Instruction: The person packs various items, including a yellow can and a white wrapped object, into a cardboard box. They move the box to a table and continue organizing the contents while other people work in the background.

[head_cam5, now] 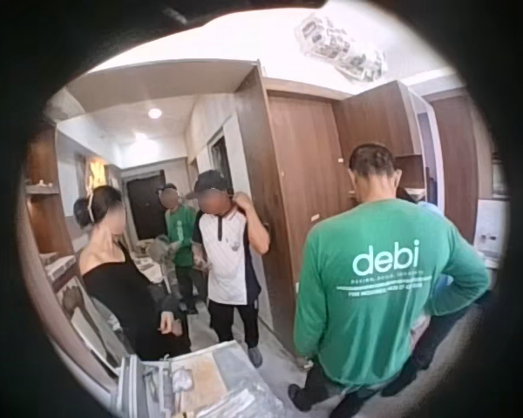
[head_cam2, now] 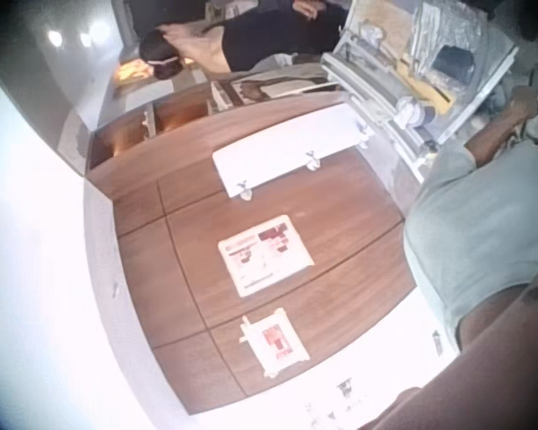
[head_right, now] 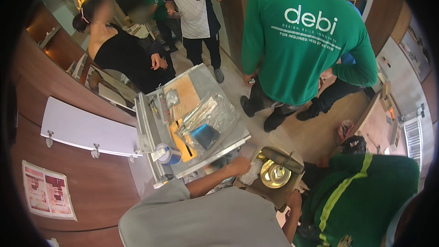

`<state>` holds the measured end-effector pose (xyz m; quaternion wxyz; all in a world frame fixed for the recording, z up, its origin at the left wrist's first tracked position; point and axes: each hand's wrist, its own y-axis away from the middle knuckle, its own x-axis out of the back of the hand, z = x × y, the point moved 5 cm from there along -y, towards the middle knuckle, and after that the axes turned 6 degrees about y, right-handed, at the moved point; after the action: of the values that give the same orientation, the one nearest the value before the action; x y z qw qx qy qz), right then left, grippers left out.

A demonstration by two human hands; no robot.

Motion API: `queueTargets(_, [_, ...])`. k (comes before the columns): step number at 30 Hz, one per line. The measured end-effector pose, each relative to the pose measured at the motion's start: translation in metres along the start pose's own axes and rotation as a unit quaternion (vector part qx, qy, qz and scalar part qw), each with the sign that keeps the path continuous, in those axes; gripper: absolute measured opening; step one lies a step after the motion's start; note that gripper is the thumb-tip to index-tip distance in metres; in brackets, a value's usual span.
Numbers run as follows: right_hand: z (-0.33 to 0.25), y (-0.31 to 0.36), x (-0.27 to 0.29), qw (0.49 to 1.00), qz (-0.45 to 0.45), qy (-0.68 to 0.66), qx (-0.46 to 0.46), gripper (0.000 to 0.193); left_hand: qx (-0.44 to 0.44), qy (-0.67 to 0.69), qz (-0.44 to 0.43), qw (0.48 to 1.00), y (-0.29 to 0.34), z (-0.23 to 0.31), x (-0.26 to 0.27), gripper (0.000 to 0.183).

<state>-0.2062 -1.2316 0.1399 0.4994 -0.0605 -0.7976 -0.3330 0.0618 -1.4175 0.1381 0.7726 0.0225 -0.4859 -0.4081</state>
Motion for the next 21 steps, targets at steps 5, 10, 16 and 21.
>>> queueTargets(5, [0.004, -0.046, 0.011, 0.998, -0.062, 0.009, 0.021, 0.051, 0.009, 0.025, 0.015, 1.0, -0.036, -0.003, -0.008, 0.026])
queueTargets(10, [0.014, -0.083, 0.028, 0.992, -0.119, 0.031, -0.019, 0.049, 0.064, 0.058, 0.011, 0.996, -0.062, -0.001, -0.019, 0.027])
queueTargets(16, [0.024, -0.118, 0.04, 0.99, -0.135, -0.017, -0.036, 0.047, 0.083, 0.072, -0.007, 0.994, -0.078, 0.014, -0.019, 0.028])
queueTargets(21, [0.04, -0.152, 0.034, 0.979, -0.157, 0.08, 0.106, 0.045, 0.06, 0.075, -0.007, 0.995, -0.084, 0.026, -0.005, 0.027])
